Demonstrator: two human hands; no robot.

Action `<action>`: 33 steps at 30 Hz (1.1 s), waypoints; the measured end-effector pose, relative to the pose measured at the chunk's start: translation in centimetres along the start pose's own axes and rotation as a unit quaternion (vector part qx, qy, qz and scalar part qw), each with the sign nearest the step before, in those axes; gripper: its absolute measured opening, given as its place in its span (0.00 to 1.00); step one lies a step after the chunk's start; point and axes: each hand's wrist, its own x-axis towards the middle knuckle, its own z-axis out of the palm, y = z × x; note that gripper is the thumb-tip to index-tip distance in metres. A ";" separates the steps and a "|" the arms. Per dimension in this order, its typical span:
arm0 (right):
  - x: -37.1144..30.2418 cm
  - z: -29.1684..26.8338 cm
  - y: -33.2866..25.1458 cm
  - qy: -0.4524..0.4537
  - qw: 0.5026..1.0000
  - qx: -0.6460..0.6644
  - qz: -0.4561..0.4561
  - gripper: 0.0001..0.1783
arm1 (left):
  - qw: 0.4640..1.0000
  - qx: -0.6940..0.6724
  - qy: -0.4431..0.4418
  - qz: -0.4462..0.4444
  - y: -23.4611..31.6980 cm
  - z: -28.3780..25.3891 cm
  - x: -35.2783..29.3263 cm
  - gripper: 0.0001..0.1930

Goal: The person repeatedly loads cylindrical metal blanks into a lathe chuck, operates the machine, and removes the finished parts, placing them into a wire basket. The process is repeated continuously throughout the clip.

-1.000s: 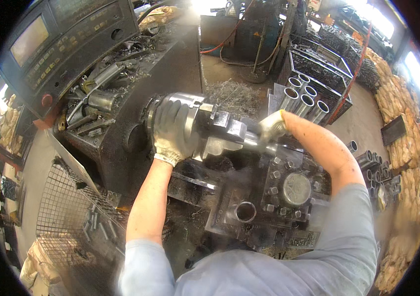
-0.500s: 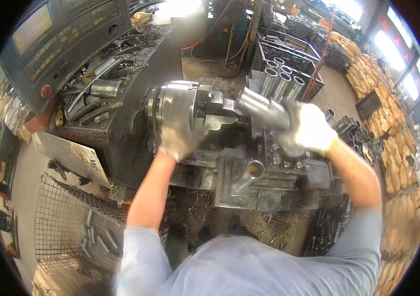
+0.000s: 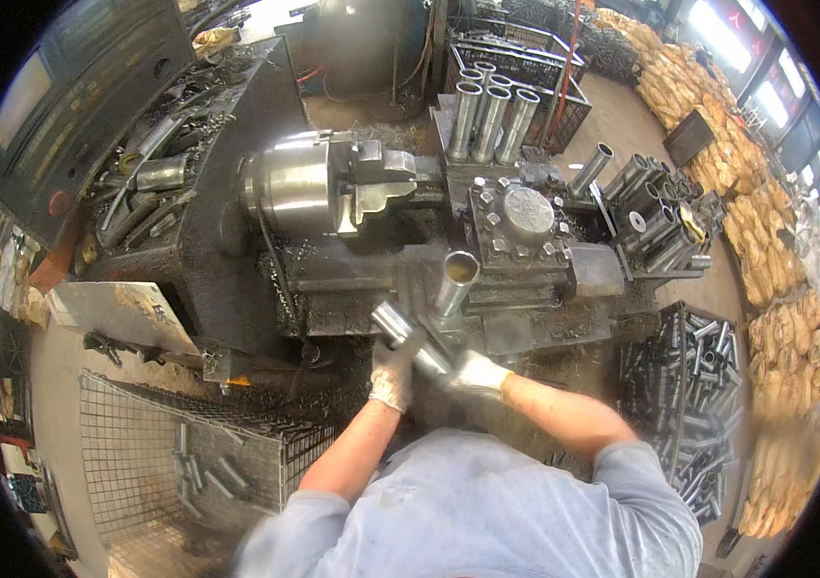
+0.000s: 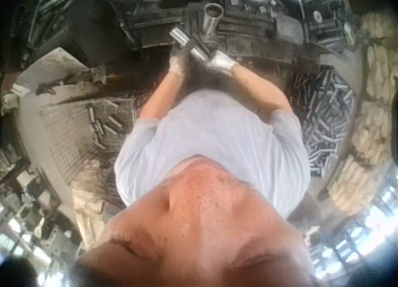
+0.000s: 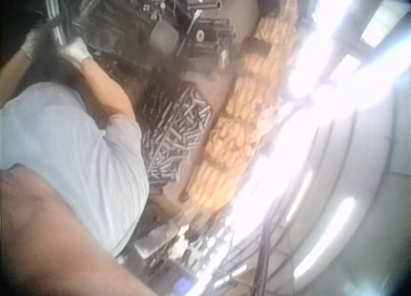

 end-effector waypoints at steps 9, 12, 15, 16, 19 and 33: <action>-3.5 -5.5 -5.6 -0.011 0.987 0.071 -0.144 0.26 | 0.956 -0.243 -0.121 -0.106 1.9 -4.7 -3.3 0.30; -4.5 -8.1 -5.0 0.230 0.930 -0.076 -0.275 0.22 | 0.986 0.001 -0.122 0.117 5.2 -0.8 -3.9 0.37; -5.2 -10.4 -2.9 0.281 0.960 0.015 0.009 0.20 | 0.846 0.335 -0.055 0.410 6.9 5.2 -1.0 0.45; -5.4 -10.9 -2.4 0.269 0.963 0.015 -0.028 0.20 | 0.812 0.365 -0.050 0.453 7.4 6.6 0.7 0.42; -7.6 -10.9 -3.2 0.271 0.949 -0.162 0.023 0.21 | 0.796 0.349 -0.071 0.490 7.9 7.7 4.2 0.37; 5.7 -2.2 -7.8 0.161 0.978 -0.073 -0.113 0.18 | 0.963 -0.238 -0.121 0.043 8.0 -7.8 1.7 0.44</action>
